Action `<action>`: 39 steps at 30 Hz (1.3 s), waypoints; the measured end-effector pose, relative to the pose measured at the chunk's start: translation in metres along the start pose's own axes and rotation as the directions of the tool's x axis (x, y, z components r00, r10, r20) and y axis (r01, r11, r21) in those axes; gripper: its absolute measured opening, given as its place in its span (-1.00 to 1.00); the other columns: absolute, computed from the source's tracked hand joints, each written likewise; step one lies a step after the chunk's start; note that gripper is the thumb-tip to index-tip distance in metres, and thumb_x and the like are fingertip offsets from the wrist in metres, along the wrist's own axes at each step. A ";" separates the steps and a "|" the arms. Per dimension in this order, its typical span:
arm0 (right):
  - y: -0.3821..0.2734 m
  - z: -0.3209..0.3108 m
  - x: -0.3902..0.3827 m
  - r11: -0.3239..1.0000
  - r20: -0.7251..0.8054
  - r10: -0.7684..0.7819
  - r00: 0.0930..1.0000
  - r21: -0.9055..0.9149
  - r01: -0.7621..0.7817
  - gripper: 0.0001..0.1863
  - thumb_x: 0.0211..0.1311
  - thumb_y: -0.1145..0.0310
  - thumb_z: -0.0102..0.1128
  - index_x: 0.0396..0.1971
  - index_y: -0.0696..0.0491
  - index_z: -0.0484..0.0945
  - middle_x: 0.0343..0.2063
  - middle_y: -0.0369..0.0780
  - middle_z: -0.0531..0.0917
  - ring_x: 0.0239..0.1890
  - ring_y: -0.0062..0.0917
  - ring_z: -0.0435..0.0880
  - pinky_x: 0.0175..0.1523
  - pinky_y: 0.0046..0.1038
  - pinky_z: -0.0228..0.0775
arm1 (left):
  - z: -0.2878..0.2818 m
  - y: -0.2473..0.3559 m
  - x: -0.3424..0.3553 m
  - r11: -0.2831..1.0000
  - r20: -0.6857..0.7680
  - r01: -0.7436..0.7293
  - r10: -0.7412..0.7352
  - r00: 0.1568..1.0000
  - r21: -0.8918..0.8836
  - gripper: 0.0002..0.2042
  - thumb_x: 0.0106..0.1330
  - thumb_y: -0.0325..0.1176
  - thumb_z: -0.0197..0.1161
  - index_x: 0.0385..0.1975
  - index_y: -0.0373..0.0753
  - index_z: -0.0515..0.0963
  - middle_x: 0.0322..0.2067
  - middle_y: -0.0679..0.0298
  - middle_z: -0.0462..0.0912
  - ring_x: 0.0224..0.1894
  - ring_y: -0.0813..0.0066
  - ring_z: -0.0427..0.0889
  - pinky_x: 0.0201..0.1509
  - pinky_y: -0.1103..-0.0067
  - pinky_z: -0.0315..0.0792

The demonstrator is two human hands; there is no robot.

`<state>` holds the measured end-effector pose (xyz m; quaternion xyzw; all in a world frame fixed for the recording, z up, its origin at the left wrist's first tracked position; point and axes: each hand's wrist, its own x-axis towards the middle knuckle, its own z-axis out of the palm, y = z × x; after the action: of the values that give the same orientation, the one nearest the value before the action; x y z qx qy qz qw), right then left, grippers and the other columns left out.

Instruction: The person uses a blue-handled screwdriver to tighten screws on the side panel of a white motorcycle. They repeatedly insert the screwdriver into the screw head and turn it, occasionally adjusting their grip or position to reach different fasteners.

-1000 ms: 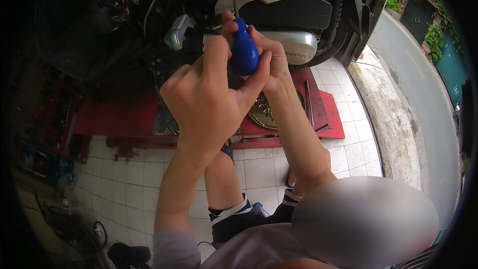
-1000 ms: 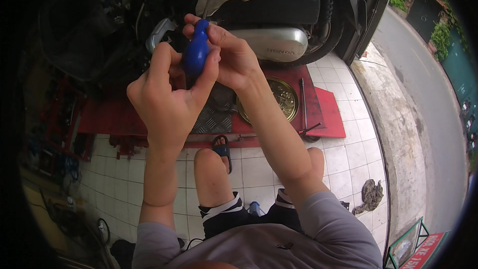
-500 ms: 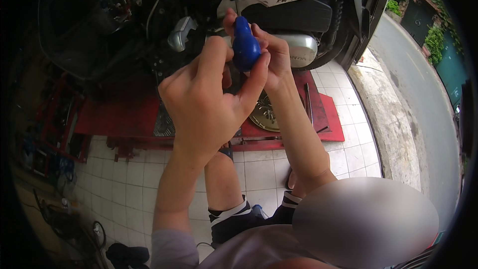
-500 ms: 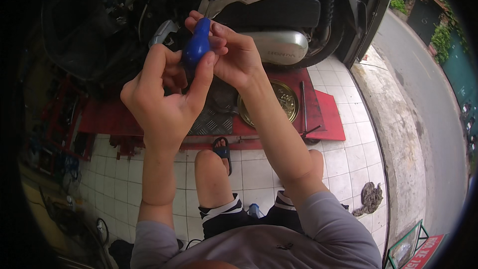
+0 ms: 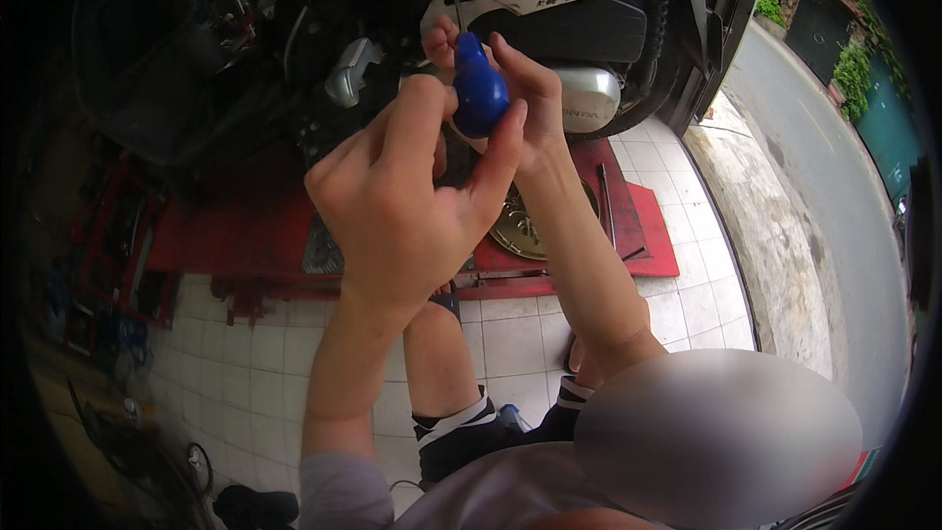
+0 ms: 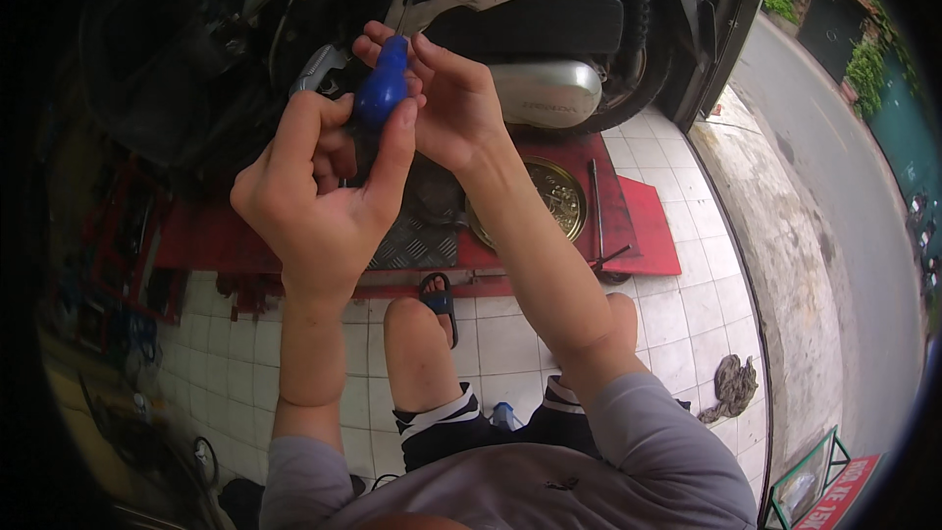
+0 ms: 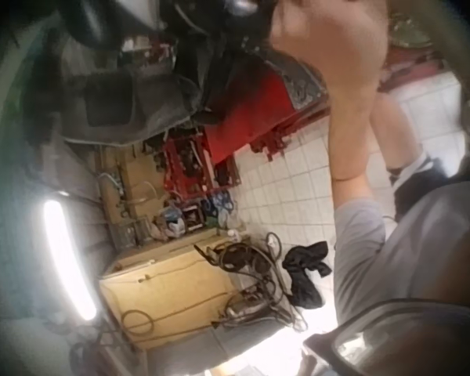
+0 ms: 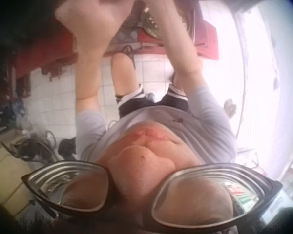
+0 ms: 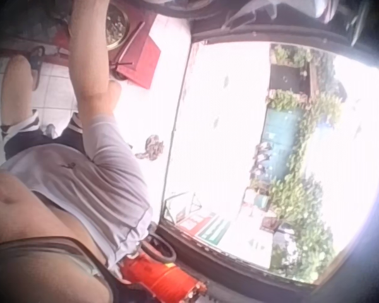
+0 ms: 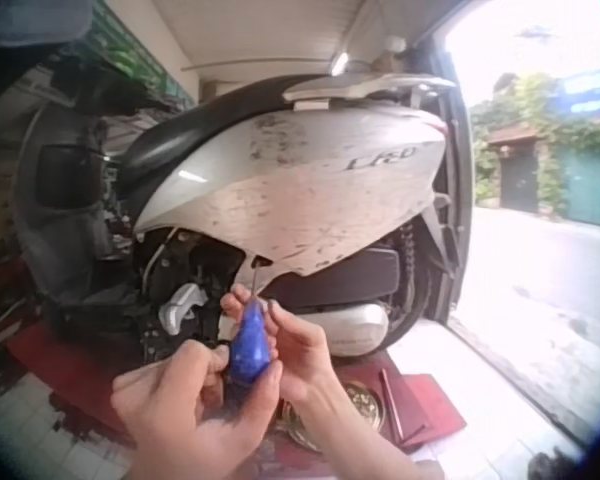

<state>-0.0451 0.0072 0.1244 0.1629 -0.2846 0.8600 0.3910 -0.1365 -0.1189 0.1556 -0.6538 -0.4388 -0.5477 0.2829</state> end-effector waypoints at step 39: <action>0.023 -0.002 0.009 0.999 -0.153 -0.047 0.987 -0.008 0.047 -0.69 0.33 0.04 0.18 -0.36 0.00 0.57 -0.46 -0.37 0.60 -0.46 -0.69 0.56 -0.38 -0.58 0.42 | 0.004 0.007 0.020 0.971 0.099 -0.083 0.062 0.993 0.225 -0.70 0.19 -0.20 0.40 -0.54 -0.25 0.47 -0.70 0.28 0.48 -0.71 0.34 0.48 -0.64 0.54 0.28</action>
<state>-0.0686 0.0021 0.1193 0.1022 -0.2515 0.8599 0.4322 -0.1286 -0.1133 0.1744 -0.6569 -0.4871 -0.4522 0.3559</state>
